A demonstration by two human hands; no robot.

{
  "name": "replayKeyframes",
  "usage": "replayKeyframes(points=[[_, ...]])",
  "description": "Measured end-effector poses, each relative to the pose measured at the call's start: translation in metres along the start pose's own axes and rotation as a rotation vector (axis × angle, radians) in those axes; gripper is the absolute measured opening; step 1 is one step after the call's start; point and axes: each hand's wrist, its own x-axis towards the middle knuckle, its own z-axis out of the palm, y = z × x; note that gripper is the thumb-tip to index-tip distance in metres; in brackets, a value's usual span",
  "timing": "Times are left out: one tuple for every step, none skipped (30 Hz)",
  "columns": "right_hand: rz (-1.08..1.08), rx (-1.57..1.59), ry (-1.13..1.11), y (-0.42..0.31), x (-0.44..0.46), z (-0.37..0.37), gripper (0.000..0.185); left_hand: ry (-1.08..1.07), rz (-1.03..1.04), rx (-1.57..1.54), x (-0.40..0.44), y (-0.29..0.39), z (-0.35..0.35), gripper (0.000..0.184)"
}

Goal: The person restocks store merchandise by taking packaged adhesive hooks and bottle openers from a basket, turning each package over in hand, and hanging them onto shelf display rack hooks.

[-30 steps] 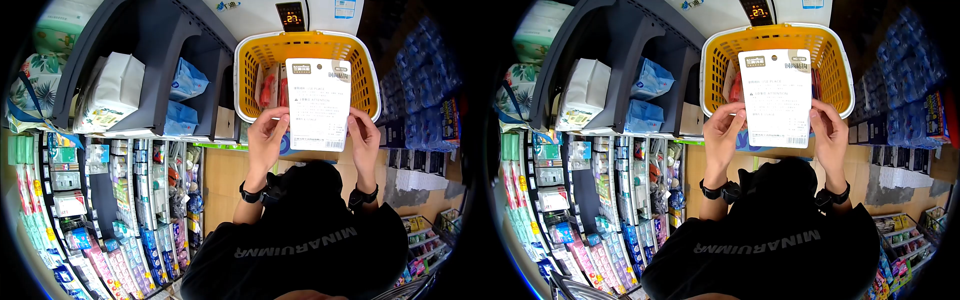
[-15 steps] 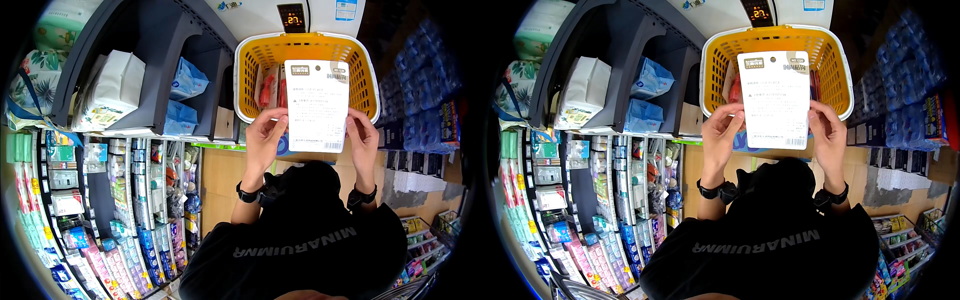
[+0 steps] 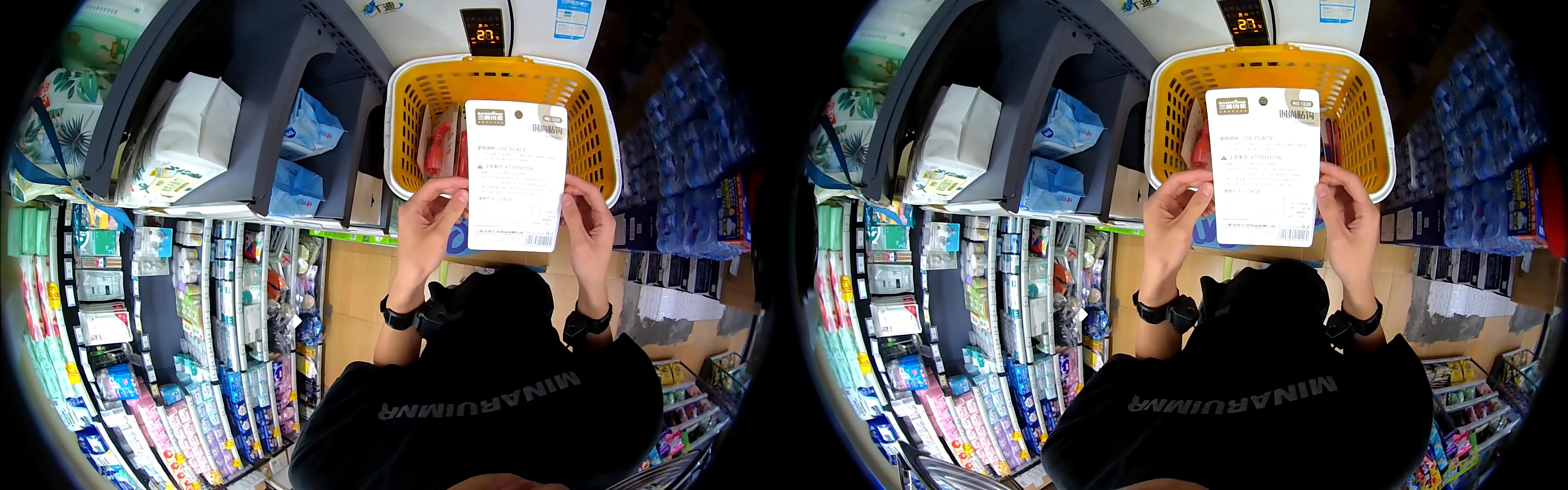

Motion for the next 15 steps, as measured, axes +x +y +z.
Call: replayKeyframes(points=[[-0.001,-0.001,0.000,0.0001,-0.0001,-0.0003,0.026,-0.007,0.004,-0.005,-0.0003,0.0013,0.0007,0.017],[0.000,0.012,0.007,0.0007,0.0000,-0.0002,0.026,-0.014,0.009,-0.010,-0.0003,0.0020,0.0008,0.017],[0.001,0.026,0.014,0.0010,0.0001,-0.0001,0.026,-0.013,0.009,-0.010,-0.0002,0.0018,0.0006,0.017],[0.001,0.025,0.013,0.0006,0.0001,0.0001,0.026,-0.019,0.003,-0.016,-0.0001,0.0014,0.0000,0.017],[0.004,0.028,0.010,-0.0003,0.0002,0.0002,0.026,-0.024,-0.003,-0.022,0.0000,0.0009,-0.0003,0.018],[0.007,0.031,0.006,-0.0007,0.0002,0.0000,0.027,-0.024,-0.003,-0.023,0.0003,0.0000,-0.0015,0.018],[0.008,0.031,0.006,-0.0002,0.0001,0.0000,0.027,-0.037,-0.008,-0.019,0.0007,-0.0009,-0.0035,0.018],[0.012,0.011,0.005,0.0007,-0.0003,0.0003,0.028,-0.049,-0.012,-0.015,0.0009,-0.0014,-0.0048,0.019],[0.017,-0.009,0.004,0.0012,-0.0005,0.0005,0.029,-0.048,-0.013,-0.015,0.0009,-0.0014,-0.0050,0.019],[0.018,-0.009,0.004,0.0004,-0.0006,0.0014,0.029,-0.048,-0.011,-0.015,0.0011,-0.0014,-0.0051,0.019],[0.000,-0.008,0.010,-0.0012,-0.0006,0.0032,0.029,-0.049,-0.008,-0.014,0.0012,-0.0015,-0.0053,0.019],[-0.018,-0.008,0.017,-0.0020,-0.0008,0.0045,0.030,-0.049,-0.009,-0.014,0.0012,-0.0017,-0.0055,0.019],[-0.017,-0.008,0.018,-0.0012,-0.0009,0.0054,0.030,-0.054,-0.006,-0.010,0.0011,-0.0021,-0.0059,0.019],[-0.019,-0.012,0.011,0.0004,-0.0008,0.0064,0.031,-0.059,-0.002,-0.005,0.0009,-0.0024,-0.0060,0.019],[-0.021,-0.015,0.003,0.0014,-0.0007,0.0069,0.033,-0.059,-0.002,-0.005,0.0007,-0.0019,-0.0051,0.019]])
